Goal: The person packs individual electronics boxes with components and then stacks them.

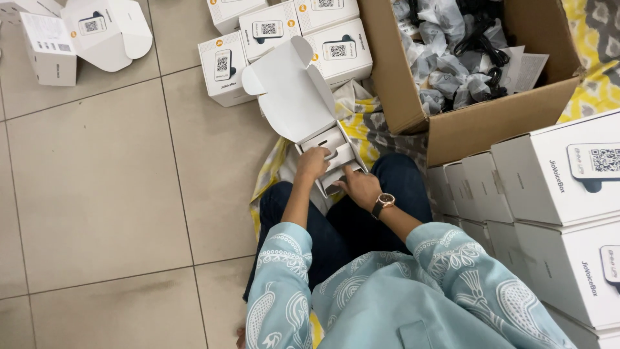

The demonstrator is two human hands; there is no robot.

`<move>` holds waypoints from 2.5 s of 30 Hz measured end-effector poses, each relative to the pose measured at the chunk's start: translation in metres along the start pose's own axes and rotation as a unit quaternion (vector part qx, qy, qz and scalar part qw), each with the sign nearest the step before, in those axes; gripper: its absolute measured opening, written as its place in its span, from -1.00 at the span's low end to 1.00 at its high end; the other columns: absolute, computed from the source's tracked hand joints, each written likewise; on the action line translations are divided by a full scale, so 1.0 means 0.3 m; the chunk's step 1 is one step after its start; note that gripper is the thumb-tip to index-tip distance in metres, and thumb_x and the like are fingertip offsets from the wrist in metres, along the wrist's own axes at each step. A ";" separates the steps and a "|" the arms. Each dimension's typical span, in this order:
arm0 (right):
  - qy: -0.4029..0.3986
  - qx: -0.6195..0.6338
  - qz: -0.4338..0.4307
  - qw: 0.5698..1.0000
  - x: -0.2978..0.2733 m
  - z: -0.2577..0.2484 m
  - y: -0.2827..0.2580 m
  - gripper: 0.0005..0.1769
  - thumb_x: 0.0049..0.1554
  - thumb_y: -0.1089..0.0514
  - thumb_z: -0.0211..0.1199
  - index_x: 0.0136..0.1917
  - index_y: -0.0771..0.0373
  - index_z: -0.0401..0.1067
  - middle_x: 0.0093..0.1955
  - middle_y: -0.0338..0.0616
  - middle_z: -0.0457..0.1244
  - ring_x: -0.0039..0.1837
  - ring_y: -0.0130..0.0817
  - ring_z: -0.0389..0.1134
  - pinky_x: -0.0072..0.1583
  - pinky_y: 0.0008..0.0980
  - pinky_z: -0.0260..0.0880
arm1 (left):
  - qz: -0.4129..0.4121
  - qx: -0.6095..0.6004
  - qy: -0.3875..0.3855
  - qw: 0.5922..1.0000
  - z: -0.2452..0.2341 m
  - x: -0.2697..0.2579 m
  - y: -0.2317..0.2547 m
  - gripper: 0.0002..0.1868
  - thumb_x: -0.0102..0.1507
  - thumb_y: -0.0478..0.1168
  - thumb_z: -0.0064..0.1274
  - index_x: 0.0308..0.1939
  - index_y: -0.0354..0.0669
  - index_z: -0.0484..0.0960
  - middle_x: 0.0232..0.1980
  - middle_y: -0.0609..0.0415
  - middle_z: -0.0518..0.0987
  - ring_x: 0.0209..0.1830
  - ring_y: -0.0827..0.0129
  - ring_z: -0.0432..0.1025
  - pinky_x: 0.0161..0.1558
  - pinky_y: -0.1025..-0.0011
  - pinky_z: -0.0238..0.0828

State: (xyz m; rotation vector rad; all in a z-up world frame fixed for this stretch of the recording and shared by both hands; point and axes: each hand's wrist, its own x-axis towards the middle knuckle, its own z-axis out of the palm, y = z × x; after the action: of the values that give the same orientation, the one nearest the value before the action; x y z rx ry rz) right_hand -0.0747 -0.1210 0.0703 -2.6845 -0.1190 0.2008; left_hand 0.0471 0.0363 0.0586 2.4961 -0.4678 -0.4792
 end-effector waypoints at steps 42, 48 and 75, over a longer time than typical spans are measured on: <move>0.338 -0.212 -0.020 0.917 0.354 -0.719 0.404 -0.73 0.10 0.19 0.21 0.09 0.19 0.52 0.17 -0.16 0.32 0.32 -0.20 0.28 0.51 0.09 0.03 | 0.264 0.219 0.034 0.939 0.361 0.557 0.681 -0.34 0.31 0.00 -0.15 0.49 -0.07 0.24 0.57 -0.04 0.22 0.58 0.09 0.10 0.54 0.18 -0.05; 0.311 -0.245 -0.025 0.918 0.456 -0.697 0.469 -0.77 0.12 0.17 0.18 0.04 0.19 0.54 0.23 -0.11 0.32 0.42 -0.18 0.25 0.52 0.12 0.00 | 0.309 0.209 0.078 0.924 0.503 0.616 0.590 -0.40 0.36 -0.02 -0.17 0.47 -0.09 0.34 0.51 -0.07 0.35 0.54 0.05 0.17 0.52 0.06 -0.08; -0.144 -0.021 0.405 0.902 0.721 0.048 1.191 0.10 0.07 -0.27 0.40 0.62 0.19 -0.08 0.62 0.03 -0.08 0.60 0.28 -0.06 0.42 0.26 0.04 | 0.350 0.089 0.131 0.923 0.163 0.428 0.810 -0.63 0.10 -0.04 0.31 -0.07 -0.10 0.73 -0.22 0.05 0.59 0.00 0.11 0.42 0.59 -0.14 -0.14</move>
State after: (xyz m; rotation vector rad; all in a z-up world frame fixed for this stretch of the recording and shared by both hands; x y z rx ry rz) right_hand 0.1544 -0.4108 -0.1250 -2.5607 0.9263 0.8499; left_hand 0.0838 -0.2313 0.1292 2.2906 -1.2649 0.1862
